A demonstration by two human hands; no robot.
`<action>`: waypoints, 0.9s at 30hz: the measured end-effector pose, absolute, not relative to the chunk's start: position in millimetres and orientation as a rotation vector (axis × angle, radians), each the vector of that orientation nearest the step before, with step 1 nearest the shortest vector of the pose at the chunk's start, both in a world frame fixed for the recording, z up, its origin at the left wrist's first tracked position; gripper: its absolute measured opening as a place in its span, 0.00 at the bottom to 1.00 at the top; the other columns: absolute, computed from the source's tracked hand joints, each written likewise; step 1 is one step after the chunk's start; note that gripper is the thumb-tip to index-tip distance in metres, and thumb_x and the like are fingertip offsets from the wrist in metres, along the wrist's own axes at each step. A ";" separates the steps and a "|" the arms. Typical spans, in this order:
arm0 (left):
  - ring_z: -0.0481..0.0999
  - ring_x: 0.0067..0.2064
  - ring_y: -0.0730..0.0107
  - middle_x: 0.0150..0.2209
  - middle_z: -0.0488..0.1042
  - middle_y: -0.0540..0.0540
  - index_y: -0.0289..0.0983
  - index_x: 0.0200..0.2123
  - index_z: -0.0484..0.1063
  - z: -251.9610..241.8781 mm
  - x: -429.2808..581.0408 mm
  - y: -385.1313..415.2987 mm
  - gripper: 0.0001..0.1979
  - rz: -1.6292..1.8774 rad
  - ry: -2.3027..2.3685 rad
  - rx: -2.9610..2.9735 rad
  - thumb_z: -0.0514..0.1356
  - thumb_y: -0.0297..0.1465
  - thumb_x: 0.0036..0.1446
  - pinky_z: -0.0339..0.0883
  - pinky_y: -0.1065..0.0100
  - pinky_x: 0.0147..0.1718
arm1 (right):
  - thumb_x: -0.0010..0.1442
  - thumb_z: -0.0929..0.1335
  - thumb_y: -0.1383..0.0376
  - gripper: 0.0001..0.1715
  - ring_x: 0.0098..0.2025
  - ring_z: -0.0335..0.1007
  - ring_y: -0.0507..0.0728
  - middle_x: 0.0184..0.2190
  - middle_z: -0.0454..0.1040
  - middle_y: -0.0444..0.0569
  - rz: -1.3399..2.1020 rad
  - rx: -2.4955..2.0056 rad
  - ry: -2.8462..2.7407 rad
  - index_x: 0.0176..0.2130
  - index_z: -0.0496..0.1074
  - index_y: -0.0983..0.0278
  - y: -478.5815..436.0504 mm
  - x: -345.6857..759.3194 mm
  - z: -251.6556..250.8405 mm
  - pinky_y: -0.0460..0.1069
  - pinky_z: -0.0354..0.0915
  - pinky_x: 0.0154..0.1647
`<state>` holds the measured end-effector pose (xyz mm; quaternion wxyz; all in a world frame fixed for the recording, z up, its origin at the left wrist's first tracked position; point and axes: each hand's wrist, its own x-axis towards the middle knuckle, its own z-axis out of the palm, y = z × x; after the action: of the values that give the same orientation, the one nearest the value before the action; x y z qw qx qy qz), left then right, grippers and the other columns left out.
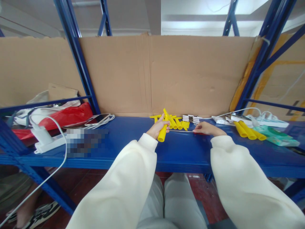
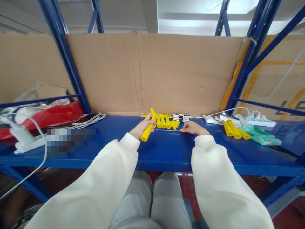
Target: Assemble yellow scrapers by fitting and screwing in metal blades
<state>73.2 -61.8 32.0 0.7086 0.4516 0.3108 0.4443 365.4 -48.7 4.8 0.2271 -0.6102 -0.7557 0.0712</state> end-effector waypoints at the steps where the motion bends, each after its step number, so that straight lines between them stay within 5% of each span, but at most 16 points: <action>1: 0.59 0.16 0.81 0.23 0.60 0.57 0.50 0.73 0.37 31.8 73.4 -61.6 0.44 1.001 0.704 0.999 0.50 0.16 0.61 0.51 0.80 0.16 | 0.46 0.73 0.45 0.22 0.29 0.72 0.59 0.23 0.77 0.50 0.266 -1.676 -2.106 0.21 0.77 0.61 -49.0 365.6 4.4 0.51 0.65 0.30; 27: 0.60 0.16 0.82 0.24 0.60 0.58 0.52 0.72 0.38 28.6 71.0 -57.8 0.48 1.040 0.763 1.018 0.52 0.15 0.55 0.53 0.80 0.16 | 0.42 0.75 0.54 0.18 0.30 0.70 0.58 0.24 0.73 0.45 0.305 -1.528 -1.955 0.25 0.65 0.59 -40.9 371.4 -4.9 0.51 0.66 0.32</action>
<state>71.0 -57.8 28.6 0.6810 0.4536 0.3400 0.4635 371.4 -40.9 -4.9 0.3156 -0.5800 -0.7421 0.1157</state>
